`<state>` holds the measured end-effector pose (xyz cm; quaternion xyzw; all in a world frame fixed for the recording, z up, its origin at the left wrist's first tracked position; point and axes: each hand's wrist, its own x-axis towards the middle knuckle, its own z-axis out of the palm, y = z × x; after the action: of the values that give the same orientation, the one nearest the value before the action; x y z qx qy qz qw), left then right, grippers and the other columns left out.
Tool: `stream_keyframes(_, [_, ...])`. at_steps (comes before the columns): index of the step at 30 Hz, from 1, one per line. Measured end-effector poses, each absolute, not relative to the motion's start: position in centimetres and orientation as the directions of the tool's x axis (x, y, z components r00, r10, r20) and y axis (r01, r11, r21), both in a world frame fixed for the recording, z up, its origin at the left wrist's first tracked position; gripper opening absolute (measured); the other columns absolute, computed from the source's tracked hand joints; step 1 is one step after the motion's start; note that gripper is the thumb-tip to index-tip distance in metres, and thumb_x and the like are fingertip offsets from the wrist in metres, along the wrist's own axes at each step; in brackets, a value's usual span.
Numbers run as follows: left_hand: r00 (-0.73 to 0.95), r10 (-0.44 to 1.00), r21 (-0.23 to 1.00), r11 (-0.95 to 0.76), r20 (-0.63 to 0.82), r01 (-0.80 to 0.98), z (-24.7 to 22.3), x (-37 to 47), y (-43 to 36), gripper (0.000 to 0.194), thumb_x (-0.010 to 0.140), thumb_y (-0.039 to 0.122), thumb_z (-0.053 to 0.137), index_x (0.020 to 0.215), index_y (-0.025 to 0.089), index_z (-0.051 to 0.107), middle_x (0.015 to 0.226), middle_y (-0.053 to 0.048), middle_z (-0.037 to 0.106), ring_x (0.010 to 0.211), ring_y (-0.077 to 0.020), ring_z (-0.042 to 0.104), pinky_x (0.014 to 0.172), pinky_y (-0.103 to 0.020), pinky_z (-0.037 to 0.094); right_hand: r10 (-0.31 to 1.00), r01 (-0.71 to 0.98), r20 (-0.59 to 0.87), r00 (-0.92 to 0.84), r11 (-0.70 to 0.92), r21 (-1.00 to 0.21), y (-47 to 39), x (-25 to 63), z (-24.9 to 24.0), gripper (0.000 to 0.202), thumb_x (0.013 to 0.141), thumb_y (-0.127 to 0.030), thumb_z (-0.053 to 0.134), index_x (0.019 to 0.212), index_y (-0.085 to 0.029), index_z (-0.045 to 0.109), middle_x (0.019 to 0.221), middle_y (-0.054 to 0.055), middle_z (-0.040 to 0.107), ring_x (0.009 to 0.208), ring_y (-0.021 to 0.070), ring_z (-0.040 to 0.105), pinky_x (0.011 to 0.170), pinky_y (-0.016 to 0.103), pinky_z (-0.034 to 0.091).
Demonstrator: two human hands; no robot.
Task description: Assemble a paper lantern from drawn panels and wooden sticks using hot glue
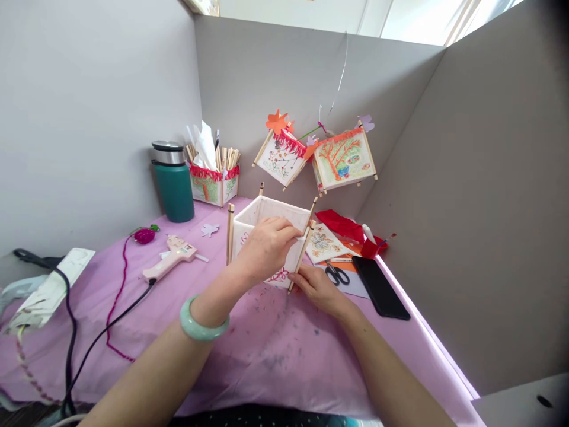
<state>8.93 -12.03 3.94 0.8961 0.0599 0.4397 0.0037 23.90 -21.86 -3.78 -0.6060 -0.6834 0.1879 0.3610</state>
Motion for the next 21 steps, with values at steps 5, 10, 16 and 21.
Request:
stream_keyframes(5, [0.606,0.117,0.063,-0.992,0.787,0.11,3.9,9.0,-12.1,0.019,0.09,0.016,0.047,0.088,0.015,0.066,0.085,-0.006,0.068,0.083,-0.0188,0.061,0.075,-0.035,0.046,0.966,0.66,0.259,0.003,0.193,-0.726,-21.8,23.7,-3.9,0.026,0.094,-0.035,0.043,0.076,-0.021,0.054,0.068,0.002,0.061,0.062,0.0174,0.057,0.061,0.031,0.044])
stream_keyframes(10, [0.597,0.114,0.055,-0.992,0.794,0.116,3.7,9.1,-12.2,0.019,0.089,0.015,0.047,0.089,0.015,0.066,0.085,-0.006,0.068,0.084,-0.0182,0.061,0.076,-0.034,0.047,0.969,0.651,0.247,0.008,0.182,-0.736,-21.9,23.6,-3.9,0.028,0.095,-0.038,0.041,0.076,-0.021,0.053,0.067,0.001,0.06,0.061,0.0168,0.058,0.06,0.03,0.044])
stream_keyframes(16, [0.481,0.04,0.016,-0.998,0.876,0.055,3.7,8.1,-13.0,0.02,0.085,0.009,0.05,0.098,0.016,0.063,0.095,-0.007,0.066,0.092,-0.0178,0.059,0.081,-0.034,0.049,0.972,0.664,0.233,-0.013,0.183,-0.725,-21.8,23.6,-3.8,0.028,0.095,-0.039,0.04,0.079,-0.02,0.051,0.068,0.001,0.06,0.061,0.0167,0.058,0.06,0.029,0.045])
stream_keyframes(21, [-0.066,0.109,0.121,-0.97,0.992,0.213,3.1,5.2,-12.7,0.027,0.08,0.006,0.054,0.102,0.019,0.061,0.101,-0.007,0.063,0.097,-0.0184,0.059,0.087,-0.036,0.049,0.975,0.674,0.222,-0.015,0.174,-0.718,-21.7,23.7,-4.0,0.029,0.096,-0.039,0.039,0.075,-0.021,0.05,0.066,0.001,0.06,0.061,0.0164,0.058,0.06,0.029,0.045])
